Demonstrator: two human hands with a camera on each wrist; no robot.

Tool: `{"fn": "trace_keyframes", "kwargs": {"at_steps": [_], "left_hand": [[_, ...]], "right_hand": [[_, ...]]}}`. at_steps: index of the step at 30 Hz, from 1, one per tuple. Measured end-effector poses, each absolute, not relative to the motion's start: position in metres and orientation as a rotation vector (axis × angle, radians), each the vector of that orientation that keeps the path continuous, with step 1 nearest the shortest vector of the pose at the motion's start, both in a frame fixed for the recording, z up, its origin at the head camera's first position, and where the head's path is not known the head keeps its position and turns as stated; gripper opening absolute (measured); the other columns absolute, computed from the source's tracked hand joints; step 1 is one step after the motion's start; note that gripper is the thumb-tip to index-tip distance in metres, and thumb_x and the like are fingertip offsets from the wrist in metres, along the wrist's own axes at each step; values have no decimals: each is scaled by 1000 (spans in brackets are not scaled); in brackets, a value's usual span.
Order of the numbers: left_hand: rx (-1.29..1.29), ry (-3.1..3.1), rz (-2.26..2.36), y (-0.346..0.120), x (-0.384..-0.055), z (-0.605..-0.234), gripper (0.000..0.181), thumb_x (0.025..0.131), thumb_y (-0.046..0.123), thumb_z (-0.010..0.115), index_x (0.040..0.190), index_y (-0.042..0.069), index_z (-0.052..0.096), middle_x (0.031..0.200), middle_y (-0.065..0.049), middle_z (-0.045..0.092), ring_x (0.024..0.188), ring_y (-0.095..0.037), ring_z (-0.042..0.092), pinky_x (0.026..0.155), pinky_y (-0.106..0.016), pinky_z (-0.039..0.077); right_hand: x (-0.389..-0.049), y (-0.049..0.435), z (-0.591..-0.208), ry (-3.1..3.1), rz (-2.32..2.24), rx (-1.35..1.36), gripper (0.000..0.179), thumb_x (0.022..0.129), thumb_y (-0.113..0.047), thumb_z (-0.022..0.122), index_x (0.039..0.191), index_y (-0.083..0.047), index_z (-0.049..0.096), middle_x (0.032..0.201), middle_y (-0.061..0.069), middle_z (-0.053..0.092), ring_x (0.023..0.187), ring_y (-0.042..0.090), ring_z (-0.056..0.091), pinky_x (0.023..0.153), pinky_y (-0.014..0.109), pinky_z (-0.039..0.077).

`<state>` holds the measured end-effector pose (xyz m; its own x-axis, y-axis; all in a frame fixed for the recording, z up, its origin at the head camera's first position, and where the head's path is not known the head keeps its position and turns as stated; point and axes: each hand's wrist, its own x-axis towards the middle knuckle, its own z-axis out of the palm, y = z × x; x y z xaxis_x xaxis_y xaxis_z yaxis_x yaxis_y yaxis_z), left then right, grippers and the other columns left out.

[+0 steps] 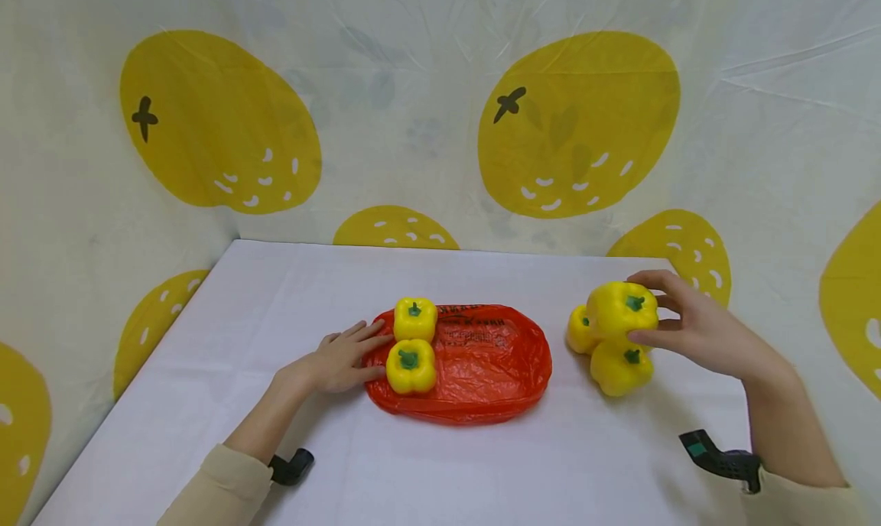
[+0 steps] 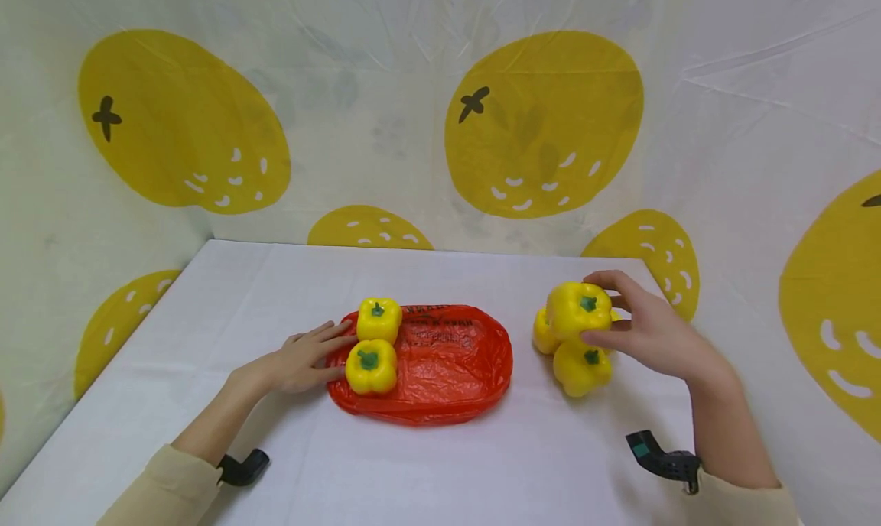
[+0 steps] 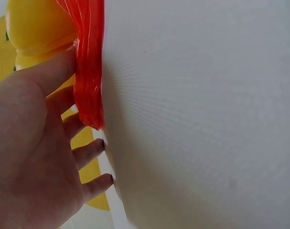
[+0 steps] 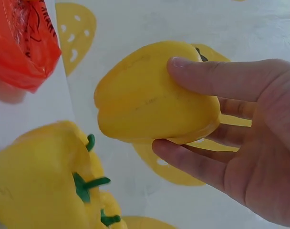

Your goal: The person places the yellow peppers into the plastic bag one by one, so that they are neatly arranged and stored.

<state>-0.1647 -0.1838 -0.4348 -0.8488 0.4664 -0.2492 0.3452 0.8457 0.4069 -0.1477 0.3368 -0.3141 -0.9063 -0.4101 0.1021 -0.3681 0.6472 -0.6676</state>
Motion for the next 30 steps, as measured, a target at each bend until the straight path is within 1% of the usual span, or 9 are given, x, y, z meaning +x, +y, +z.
{"fn": "trace_keyframes", "kwargs": {"at_steps": [6, 12, 14, 17, 19, 21, 24, 30], "left_hand": [[615, 2684, 507, -185, -164, -436, 71, 99, 52, 60, 160, 21, 40, 168, -10, 27, 153, -42, 17, 114, -72, 18], [618, 2688, 504, -185, -165, -435, 71, 99, 52, 60, 160, 21, 40, 168, -10, 27, 153, -41, 16, 115, -71, 18], [619, 2687, 504, -185, -165, -436, 71, 99, 52, 60, 160, 21, 40, 167, -11, 27, 153, -42, 16, 115, -71, 18], [618, 2687, 503, -185, -165, -435, 71, 99, 52, 60, 160, 21, 40, 167, -11, 27, 153, -42, 17, 115, -72, 19], [619, 2686, 507, -185, -165, -435, 71, 99, 52, 60, 160, 21, 41, 167, -11, 27, 153, -42, 17, 114, -72, 19], [617, 2686, 508, -185, -165, -434, 71, 99, 52, 60, 160, 21, 41, 167, -11, 27, 153, -42, 17, 114, -72, 19], [618, 2684, 514, -186, -165, -435, 71, 99, 52, 60, 160, 22, 41, 167, -10, 27, 153, -41, 17, 114, -72, 19], [622, 2681, 520, -186, -166, -436, 72, 98, 53, 61, 160, 22, 41, 168, -9, 27, 153, -41, 16, 115, -72, 19]], "right_hand": [[-155, 318, -313, 2792, -1120, -673, 68, 91, -16, 81, 146, -7, 42, 144, 14, 48, 127, 45, 49, 87, 10, 47], [-165, 302, -317, 2779, -1105, -695, 68, 91, -22, 81, 145, -8, 42, 142, 12, 50, 127, 43, 51, 89, 12, 48], [-167, 296, -318, 2780, -1090, -691, 68, 91, -24, 82, 144, -10, 43, 140, 10, 52, 127, 42, 52, 90, 18, 51], [-170, 287, -319, 2768, -1081, -680, 68, 90, -24, 83, 144, -11, 43, 139, 10, 54, 128, 42, 52, 93, 35, 56], [-172, 280, -321, 2756, -1077, -662, 69, 89, -23, 83, 144, -12, 43, 139, 9, 54, 129, 41, 52, 94, 46, 56], [-175, 273, -324, 2730, -1083, -648, 70, 88, -23, 84, 144, -13, 43, 139, 9, 54, 130, 41, 51, 94, 52, 55], [-178, 263, -329, 2693, -1096, -640, 73, 87, -26, 85, 145, -14, 43, 141, 9, 54, 131, 39, 50, 95, 52, 55], [-183, 243, -340, 2626, -1152, -676, 73, 86, -26, 86, 145, -14, 44, 142, 8, 53, 130, 37, 51, 94, 47, 56]]}}
